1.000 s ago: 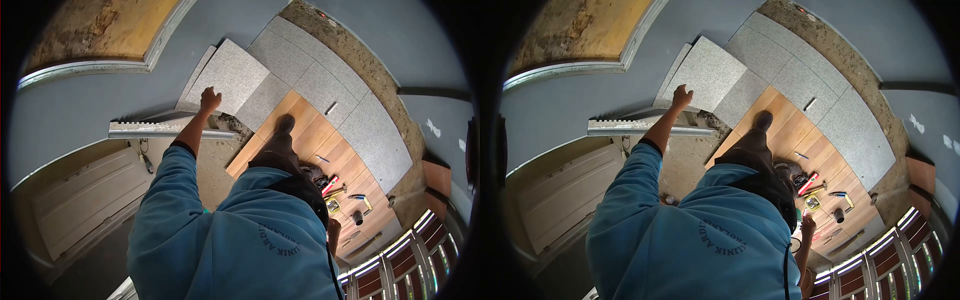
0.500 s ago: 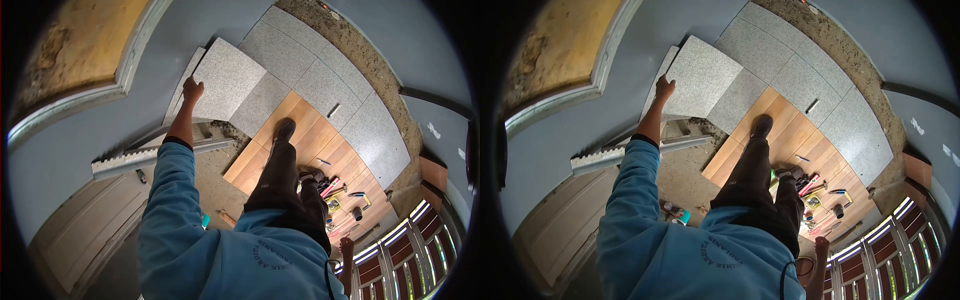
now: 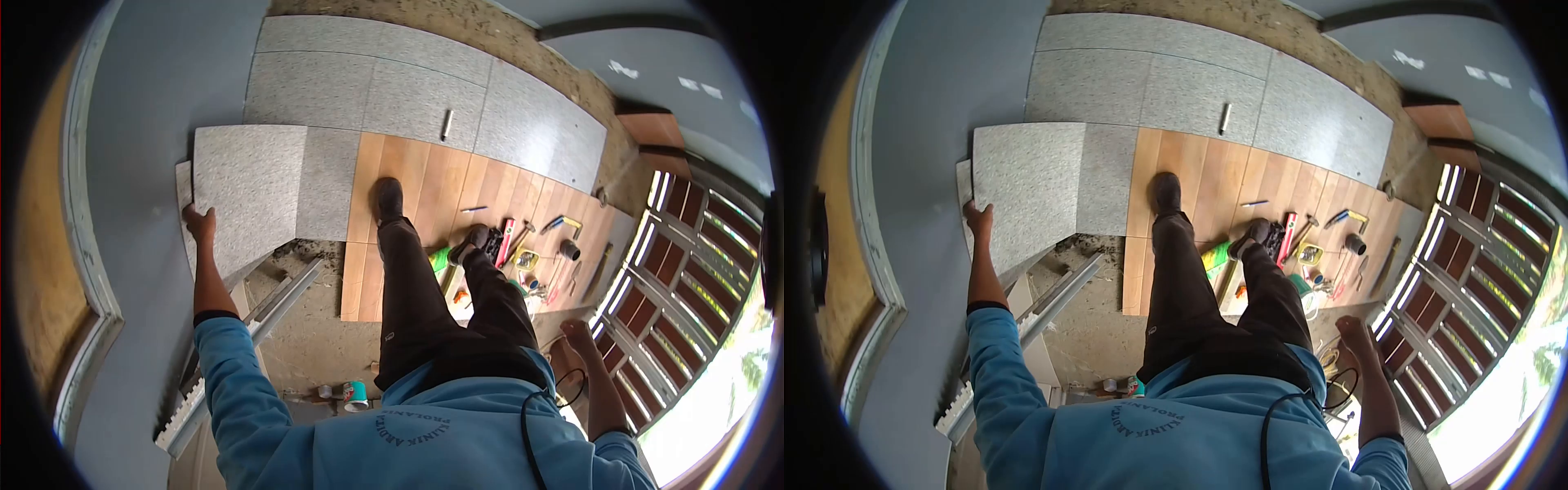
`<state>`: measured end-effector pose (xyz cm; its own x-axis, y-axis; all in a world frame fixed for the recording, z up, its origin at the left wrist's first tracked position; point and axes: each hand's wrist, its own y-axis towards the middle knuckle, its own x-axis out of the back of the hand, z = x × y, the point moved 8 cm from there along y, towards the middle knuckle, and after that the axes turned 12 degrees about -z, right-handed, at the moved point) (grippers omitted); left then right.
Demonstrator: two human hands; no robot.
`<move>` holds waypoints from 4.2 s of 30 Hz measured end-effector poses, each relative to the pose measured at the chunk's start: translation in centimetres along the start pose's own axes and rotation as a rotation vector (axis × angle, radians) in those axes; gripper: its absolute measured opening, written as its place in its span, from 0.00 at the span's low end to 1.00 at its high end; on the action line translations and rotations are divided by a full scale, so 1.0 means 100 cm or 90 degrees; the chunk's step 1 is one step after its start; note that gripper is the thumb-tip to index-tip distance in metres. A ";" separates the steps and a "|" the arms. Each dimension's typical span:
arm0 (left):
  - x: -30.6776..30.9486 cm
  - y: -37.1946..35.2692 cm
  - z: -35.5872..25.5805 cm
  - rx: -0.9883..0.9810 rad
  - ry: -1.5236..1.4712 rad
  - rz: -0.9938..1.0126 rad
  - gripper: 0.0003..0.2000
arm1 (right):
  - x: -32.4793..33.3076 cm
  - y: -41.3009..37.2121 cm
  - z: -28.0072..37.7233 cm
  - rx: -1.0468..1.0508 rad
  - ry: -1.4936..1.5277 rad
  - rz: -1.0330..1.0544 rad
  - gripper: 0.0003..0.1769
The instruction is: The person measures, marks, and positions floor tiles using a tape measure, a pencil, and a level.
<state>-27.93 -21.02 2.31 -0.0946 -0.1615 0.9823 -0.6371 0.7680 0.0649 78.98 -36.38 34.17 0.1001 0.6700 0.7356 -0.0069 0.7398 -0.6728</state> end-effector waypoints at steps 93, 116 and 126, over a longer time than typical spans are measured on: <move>0.000 -0.431 -0.853 0.121 -0.507 0.738 0.50 | 0.451 0.068 -0.013 -0.074 0.282 -0.340 0.19; 0.080 -0.301 -0.865 0.118 -0.795 0.290 0.17 | 0.381 0.254 -0.263 -0.232 0.660 -0.543 0.28; 0.088 -0.336 -0.862 0.200 -0.573 0.354 0.27 | 0.305 0.348 -0.316 -0.269 0.565 -0.463 0.29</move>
<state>58.57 5.19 23.92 -0.8699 -0.3321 0.3648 -0.4861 0.7027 -0.5195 113.26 7.80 30.67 0.5912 -0.2890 0.7530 0.6406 0.7355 -0.2207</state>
